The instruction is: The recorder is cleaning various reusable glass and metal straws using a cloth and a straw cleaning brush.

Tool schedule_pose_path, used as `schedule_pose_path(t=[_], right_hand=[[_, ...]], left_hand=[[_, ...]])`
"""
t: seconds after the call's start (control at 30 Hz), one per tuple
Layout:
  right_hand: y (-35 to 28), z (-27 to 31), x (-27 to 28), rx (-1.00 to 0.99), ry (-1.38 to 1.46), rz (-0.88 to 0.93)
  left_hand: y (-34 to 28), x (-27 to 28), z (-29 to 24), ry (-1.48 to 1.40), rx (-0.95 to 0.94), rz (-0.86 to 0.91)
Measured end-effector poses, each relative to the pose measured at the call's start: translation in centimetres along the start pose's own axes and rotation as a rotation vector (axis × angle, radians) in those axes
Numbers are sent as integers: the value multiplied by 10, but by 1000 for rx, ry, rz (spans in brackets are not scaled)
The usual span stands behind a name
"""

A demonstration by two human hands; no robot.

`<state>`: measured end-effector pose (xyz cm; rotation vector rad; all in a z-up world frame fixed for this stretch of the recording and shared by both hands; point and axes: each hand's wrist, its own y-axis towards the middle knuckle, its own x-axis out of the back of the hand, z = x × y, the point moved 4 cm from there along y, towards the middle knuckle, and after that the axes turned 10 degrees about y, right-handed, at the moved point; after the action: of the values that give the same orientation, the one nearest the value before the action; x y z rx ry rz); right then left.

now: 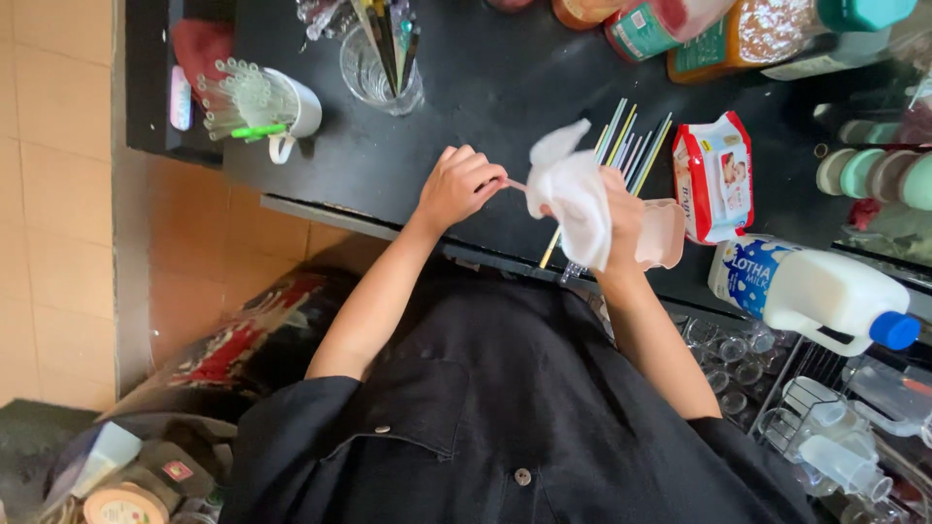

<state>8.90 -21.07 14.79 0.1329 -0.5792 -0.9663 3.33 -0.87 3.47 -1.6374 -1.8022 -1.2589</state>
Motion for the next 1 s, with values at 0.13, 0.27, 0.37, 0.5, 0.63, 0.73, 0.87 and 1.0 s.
schedule_pose_path(t=[0.13, 0.27, 0.37, 0.5, 0.63, 0.73, 0.87, 1.0], right_hand=[[-7, 8, -3, 70, 0, -104], [-28, -16, -31, -25, 44, -173], [-41, -46, -57, -190, 76, -160], [-65, -73, -81, -487, 88, -79], [-66, -49, -63, -460, 46, -157], [-67, -14, -37, -293, -58, -296], [-67, 14, -24, -223, -130, -464], [-63, -1, -35, -216, -158, -443]], left_hand=[[-2, -3, 1, -19, 10, 29], [-2, -10, 8, -37, -4, 62], [-5, -16, 13, -36, -8, 93], [-7, -20, 16, 6, -41, 112], [-4, -20, 11, -16, -79, 170], [0, -16, 7, -54, -59, 149], [1, -16, 7, -36, -29, 156], [1, -15, 6, -28, -9, 151]])
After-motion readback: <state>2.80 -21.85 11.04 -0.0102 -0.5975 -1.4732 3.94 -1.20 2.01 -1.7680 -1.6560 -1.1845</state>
